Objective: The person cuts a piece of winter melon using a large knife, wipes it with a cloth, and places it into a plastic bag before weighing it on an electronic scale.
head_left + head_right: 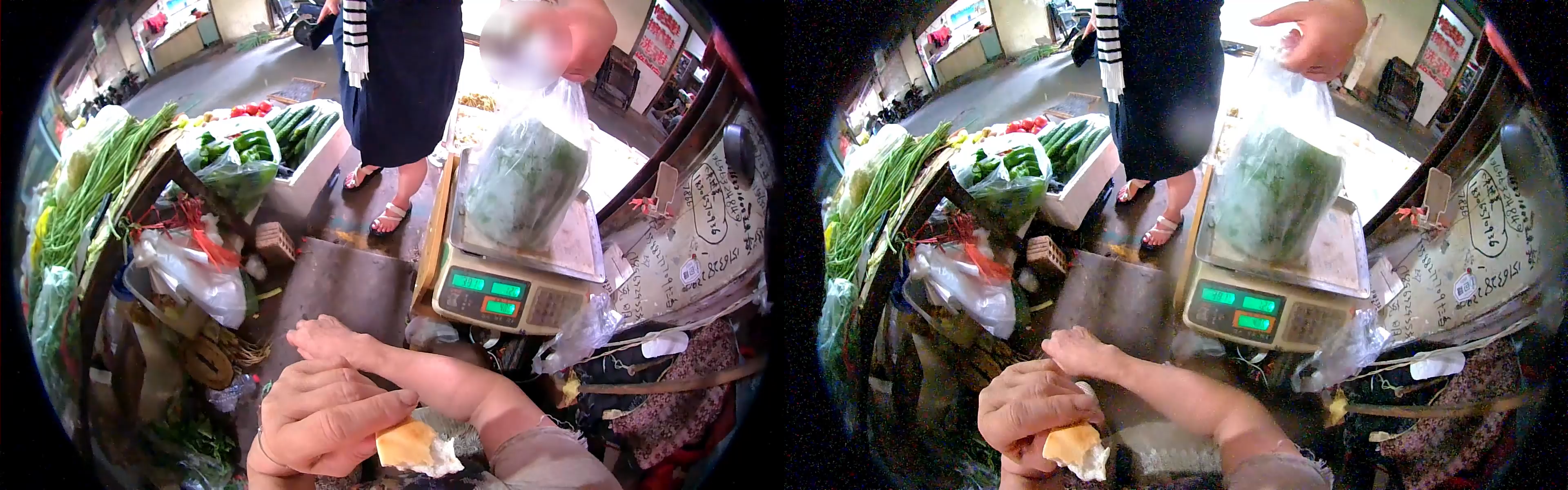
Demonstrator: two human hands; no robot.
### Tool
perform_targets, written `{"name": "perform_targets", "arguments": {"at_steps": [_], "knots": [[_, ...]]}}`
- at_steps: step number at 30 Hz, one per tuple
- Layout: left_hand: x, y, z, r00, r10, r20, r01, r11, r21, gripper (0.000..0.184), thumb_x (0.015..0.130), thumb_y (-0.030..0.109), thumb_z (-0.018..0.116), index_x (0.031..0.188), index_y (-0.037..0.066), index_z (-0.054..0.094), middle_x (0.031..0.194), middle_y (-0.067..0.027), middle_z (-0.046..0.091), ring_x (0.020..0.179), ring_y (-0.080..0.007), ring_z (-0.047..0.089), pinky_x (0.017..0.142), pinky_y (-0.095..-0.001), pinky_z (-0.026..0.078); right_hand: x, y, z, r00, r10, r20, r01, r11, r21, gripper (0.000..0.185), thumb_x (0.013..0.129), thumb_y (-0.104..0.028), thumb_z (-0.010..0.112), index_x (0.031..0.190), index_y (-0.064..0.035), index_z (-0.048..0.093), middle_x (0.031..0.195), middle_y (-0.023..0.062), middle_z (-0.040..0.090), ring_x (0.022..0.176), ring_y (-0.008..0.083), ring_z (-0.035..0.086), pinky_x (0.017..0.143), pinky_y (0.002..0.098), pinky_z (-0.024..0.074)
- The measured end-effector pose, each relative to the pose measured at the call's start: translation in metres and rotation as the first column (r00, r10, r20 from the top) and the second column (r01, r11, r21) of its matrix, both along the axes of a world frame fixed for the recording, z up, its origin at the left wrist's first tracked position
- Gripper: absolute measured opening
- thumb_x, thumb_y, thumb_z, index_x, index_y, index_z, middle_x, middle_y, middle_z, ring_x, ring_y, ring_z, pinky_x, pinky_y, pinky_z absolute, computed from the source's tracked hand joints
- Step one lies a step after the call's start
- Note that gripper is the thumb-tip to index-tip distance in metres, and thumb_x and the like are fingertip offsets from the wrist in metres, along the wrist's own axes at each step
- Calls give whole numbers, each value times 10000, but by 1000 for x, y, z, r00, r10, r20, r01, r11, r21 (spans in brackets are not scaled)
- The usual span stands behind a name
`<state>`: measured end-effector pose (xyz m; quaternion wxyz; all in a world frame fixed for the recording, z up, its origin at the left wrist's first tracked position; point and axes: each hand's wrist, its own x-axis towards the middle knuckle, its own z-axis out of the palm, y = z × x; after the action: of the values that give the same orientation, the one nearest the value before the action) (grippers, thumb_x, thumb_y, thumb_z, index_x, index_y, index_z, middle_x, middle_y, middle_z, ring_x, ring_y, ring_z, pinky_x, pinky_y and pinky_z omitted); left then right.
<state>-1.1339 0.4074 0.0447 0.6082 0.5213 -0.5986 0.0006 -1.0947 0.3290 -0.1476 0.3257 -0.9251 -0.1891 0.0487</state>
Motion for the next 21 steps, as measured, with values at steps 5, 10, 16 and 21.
{"name": "perform_targets", "arguments": {"at_steps": [5,10,16,21], "knots": [[0,-2,-1,1000,7,14,-6,1000,-19,242,869,101,601,1019,-75,670,765,-115,682,608,-219,645,596,-319,507,-1,-2,-1,1000,5,29,-5,1000,12,106,835,-108,560,907,-49,611,899,162,634,848,355,627,730,477,476],[1,-4,-2,999,-2,38,4,999,-42,250,867,113,616,1014,-81,669,752,-116,679,592,-210,641,577,-302,504,-1,-2,7,1000,8,25,-7,1000,-25,158,825,-158,612,916,-31,637,929,190,655,896,365,656,774,475,520],[0,-5,2,1000,1,28,0,1000,-28,231,846,82,615,1003,-78,668,738,-109,677,576,-212,634,568,-307,500,-1,-2,7,1000,6,7,-6,1000,-28,158,828,-159,605,908,-27,640,927,185,658,902,359,659,779,475,522],[3,-5,0,999,-24,48,25,999,-34,229,807,29,613,1004,-73,670,737,-107,673,567,-210,622,567,-309,496,-2,1,3,1000,-9,17,10,1000,-12,160,823,-152,607,918,-27,639,920,184,658,899,360,660,776,478,524]]}}
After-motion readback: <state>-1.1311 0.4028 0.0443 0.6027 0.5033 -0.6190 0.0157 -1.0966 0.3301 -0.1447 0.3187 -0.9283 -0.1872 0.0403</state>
